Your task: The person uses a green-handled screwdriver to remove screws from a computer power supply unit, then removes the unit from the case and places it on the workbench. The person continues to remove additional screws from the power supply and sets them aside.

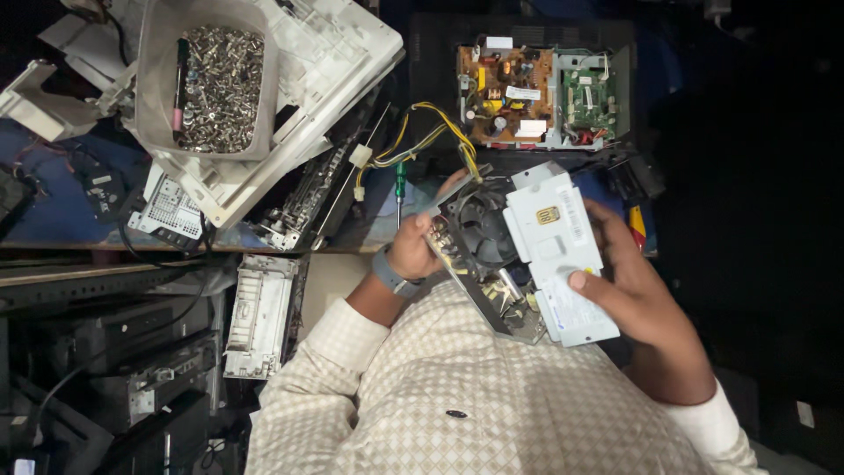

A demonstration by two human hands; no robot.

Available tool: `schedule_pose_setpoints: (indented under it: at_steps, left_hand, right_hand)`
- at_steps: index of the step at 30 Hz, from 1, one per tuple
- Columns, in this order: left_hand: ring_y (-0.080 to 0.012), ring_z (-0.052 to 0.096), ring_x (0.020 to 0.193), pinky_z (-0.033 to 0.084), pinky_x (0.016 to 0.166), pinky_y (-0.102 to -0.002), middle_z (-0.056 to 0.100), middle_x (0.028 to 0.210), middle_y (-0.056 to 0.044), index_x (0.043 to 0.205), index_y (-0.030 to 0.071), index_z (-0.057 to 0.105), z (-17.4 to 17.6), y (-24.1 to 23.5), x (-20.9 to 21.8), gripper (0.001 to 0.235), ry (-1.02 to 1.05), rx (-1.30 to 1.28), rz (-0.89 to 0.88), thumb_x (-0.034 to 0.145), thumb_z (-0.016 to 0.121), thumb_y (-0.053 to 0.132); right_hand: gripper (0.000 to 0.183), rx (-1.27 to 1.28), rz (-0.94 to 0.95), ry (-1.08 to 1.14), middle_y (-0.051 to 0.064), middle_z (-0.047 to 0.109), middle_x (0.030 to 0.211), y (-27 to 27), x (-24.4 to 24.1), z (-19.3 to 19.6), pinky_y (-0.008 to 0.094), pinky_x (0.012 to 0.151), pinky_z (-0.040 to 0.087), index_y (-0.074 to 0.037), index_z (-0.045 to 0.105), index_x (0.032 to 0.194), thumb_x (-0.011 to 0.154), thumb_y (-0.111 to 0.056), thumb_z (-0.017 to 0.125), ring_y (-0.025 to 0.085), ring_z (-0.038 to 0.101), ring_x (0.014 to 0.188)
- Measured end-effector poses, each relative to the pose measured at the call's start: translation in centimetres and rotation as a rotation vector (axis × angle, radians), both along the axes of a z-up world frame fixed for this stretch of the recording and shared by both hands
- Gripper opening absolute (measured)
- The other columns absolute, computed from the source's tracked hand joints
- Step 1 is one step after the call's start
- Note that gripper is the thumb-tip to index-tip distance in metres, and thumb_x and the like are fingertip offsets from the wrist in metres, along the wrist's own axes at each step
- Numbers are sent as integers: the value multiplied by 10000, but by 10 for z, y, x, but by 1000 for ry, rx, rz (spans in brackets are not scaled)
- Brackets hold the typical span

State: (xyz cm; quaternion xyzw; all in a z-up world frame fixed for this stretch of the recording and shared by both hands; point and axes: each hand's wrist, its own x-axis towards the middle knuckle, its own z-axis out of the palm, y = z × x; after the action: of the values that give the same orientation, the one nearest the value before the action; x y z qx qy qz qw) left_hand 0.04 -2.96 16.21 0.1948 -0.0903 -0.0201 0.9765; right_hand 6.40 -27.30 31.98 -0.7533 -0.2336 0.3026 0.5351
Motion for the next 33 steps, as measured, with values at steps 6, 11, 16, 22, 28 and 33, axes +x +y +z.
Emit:
schedule_pose_setpoints:
  at_steps: [6,11,16,22,28,33]
  left_hand:
    - [-235,406,1511,326,1279,-419,405,1623,-114,1651,34,203,10,-4,5,1160,-7,156,31,848,732,683]
    - [-229,424,1490,352,1260,-429,430,1590,-112,1651,45,223,15,-6,8,1105,-27,161,2,888,696,689]
    - [-226,434,1478,362,1246,-420,437,1585,-116,1638,49,239,15,-6,7,1021,-17,194,10,934,653,662]
    - [-221,454,1464,376,1240,-405,460,1574,-119,1628,25,280,8,-8,6,930,-8,220,58,997,612,622]
    - [-227,458,1448,379,1226,-407,468,1553,-115,1595,35,295,3,-10,12,869,52,197,76,999,601,590]
    - [-218,476,1443,371,1239,-391,498,1531,-122,1573,14,347,0,-10,10,795,40,208,115,1038,576,556]
  right_hand:
    - [929,-183,-14,-209,228,587,1369,14,-9,25,409,1060,443,-6,292,1575,807,-269,744,297,579,1277]
    - [889,-270,39,-415,249,626,1338,27,-15,43,421,1046,458,13,355,1540,797,-259,762,328,613,1272]
    - [889,-263,43,-411,242,630,1333,32,-15,49,409,1038,468,7,362,1537,797,-281,761,326,629,1257]
    - [872,-306,46,-503,265,626,1341,36,-15,53,427,1023,485,15,396,1524,805,-306,770,355,638,1244]
    - [825,-457,41,-565,271,666,1234,43,-16,64,443,877,546,-16,455,1493,810,-356,769,388,697,1081]
    - [742,-493,53,-608,254,700,1165,49,-15,70,432,767,567,-42,521,1444,821,-374,749,372,731,931]
